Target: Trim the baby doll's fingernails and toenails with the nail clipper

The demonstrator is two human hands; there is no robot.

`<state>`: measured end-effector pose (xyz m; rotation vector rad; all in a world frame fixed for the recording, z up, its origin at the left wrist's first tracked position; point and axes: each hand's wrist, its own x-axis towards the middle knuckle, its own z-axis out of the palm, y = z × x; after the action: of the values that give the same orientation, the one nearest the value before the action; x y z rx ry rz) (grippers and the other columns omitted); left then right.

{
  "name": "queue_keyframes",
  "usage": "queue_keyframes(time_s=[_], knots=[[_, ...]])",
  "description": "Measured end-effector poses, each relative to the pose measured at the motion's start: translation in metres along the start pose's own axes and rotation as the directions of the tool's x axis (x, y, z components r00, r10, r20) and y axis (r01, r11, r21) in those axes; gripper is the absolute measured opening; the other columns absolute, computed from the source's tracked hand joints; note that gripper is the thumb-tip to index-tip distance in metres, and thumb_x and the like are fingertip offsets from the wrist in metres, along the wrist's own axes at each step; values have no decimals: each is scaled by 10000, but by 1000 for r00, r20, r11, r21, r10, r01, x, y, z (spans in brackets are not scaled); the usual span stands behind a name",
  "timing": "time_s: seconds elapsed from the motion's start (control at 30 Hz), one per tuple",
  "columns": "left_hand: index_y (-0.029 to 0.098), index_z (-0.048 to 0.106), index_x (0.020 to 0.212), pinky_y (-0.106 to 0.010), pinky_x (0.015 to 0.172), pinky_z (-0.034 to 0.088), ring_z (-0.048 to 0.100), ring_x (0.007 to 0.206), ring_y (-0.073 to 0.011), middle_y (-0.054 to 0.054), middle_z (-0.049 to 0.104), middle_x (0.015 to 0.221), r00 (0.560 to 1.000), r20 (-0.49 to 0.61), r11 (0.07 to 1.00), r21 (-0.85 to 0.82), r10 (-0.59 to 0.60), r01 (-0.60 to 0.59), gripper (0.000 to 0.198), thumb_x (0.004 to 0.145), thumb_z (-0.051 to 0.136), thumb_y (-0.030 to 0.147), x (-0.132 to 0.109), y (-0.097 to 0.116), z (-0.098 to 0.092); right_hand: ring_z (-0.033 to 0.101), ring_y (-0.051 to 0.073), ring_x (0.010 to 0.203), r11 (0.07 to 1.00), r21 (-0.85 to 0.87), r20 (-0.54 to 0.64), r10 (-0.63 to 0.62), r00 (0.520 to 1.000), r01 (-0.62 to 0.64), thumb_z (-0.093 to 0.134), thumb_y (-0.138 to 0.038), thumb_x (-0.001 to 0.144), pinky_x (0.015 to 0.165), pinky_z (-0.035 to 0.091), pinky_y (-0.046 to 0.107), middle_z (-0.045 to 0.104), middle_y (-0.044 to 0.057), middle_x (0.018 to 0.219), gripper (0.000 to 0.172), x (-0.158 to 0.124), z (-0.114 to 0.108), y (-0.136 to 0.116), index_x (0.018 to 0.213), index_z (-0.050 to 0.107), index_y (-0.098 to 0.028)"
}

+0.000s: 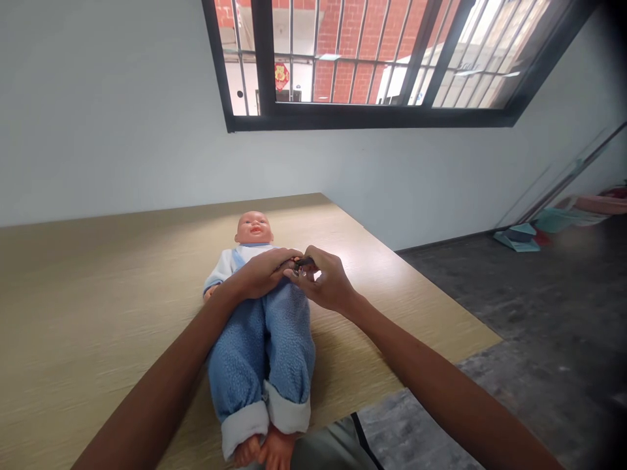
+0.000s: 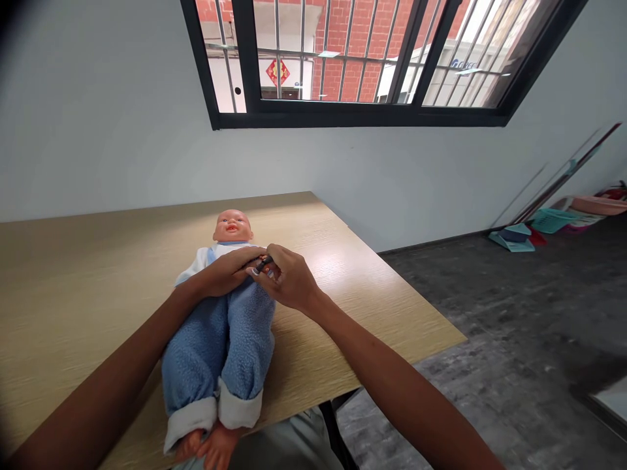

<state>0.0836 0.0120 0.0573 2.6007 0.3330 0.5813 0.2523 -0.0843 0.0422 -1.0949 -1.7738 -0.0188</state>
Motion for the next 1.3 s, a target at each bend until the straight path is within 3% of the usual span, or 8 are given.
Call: queue_keyframes(time_s=[0.33,0.5,0.63,0.73,0.9,1.3], knots=[[212,601,1149,-360,967,490,625,1041,-221,-64,688,1139,1000,13,1000,-4,-9,9,323,1037,340,365,2,2,0,441,75,479,981,153,-69,132,989,-120,658,-458,899,439,378,213,441,-85,598,379,0,3,5,765,375,-245],[209,619,1098,-335,908,505,630,977,-209,-56,696,1084,1000,16,1000,1,-18,18,389,1056,279,395,2,6,-2,529,78,489,963,214,-168,200,965,-162,571,-484,956,450,492,221,469,-79,668,349,2,2,15,823,340,-260],[204,634,1053,-356,911,502,632,965,-224,-63,699,1041,999,21,999,26,-24,23,367,1044,310,377,2,3,-1,558,99,576,983,145,-162,133,978,-110,699,-455,868,526,530,244,541,-45,693,344,-2,2,11,797,443,-237],[221,628,1131,-380,962,487,630,1035,-234,-64,698,1122,1000,17,999,30,-13,13,330,1031,337,340,1,1,0,536,104,582,996,72,-122,63,991,-54,743,-407,827,562,524,257,553,-38,674,312,-6,5,7,768,495,-227],[230,605,1225,-396,1017,471,621,1124,-231,-62,680,1238,1000,21,1000,16,4,-4,339,1022,341,294,1,0,0,509,106,569,1000,-16,-111,7,994,-9,726,-360,840,550,472,257,536,-39,659,294,-8,6,7,746,480,-227],[228,610,1244,-387,983,490,633,1087,-227,-64,690,1218,1000,20,1000,12,21,-21,338,1016,362,265,1,1,-1,483,105,555,998,-52,-88,-32,996,27,713,-396,858,536,435,250,521,-44,648,321,-9,7,7,750,460,-231]])
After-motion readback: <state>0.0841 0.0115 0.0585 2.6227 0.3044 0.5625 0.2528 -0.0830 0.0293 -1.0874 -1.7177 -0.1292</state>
